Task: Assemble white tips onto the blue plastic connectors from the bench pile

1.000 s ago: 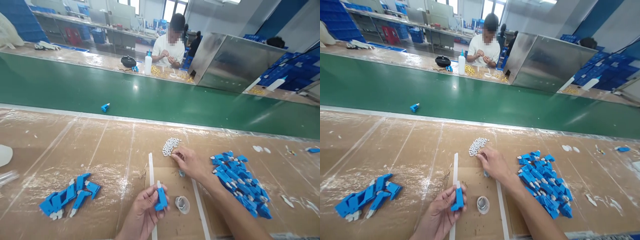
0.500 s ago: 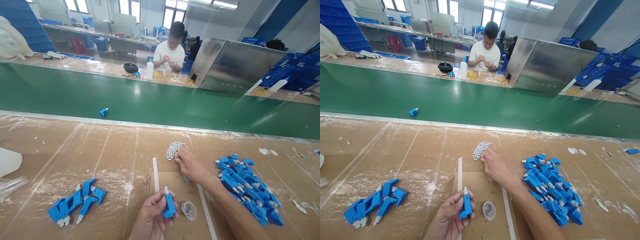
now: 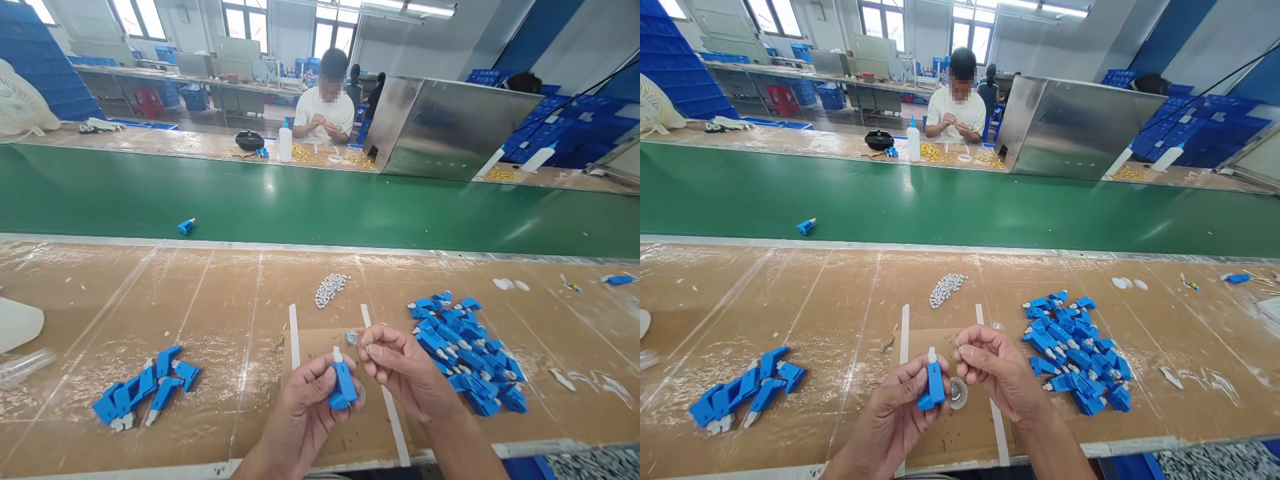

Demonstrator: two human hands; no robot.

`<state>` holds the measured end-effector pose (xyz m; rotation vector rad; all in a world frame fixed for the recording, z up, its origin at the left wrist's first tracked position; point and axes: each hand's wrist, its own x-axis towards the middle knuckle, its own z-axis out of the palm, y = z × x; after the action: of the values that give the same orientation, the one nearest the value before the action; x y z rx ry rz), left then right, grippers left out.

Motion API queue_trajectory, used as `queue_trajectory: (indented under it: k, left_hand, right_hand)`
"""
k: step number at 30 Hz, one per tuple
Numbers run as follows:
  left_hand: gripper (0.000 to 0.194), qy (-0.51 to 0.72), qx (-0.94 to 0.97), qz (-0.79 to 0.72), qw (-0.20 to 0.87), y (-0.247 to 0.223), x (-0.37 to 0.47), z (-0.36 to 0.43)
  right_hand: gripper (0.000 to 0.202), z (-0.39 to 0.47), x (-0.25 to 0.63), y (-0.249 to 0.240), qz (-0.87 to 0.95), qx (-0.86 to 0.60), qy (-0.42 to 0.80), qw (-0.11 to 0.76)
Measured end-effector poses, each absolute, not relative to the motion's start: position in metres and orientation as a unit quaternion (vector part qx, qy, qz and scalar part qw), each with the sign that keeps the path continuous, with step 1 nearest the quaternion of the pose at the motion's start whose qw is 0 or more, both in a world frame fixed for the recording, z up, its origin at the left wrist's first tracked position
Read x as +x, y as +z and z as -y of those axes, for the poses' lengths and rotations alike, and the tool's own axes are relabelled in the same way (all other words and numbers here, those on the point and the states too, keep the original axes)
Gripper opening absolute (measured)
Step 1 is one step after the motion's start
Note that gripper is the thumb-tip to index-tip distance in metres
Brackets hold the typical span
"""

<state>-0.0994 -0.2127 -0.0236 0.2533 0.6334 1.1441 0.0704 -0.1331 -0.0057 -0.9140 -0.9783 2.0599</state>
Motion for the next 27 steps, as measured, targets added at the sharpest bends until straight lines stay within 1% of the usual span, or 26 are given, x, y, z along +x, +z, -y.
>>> queue_trajectory:
  k: [6,10,17,27]
  left_hand:
    - [0.027,0.531,0.156,-0.3,0.777,-0.01,-0.087,0.218]
    - [0.026,0.536,0.188,-0.313,0.761,-0.006,-0.083,0.222]
    - [0.028,0.55,0.26,-0.333,0.72,-0.01,-0.081,0.224]
    - [0.029,0.564,0.313,-0.37,0.669,-0.015,-0.082,0.225]
  right_hand:
    - [0.026,0.15,0.082,0.002,0.404,-0.351,0.77,0.347]
    - [0.025,0.159,0.087,0.006,0.452,-0.366,0.728,0.363]
    - [0.018,0.181,0.08,0.018,0.542,-0.403,0.627,0.388]
    - [0.016,0.184,0.074,0.012,0.588,-0.404,0.596,0.369]
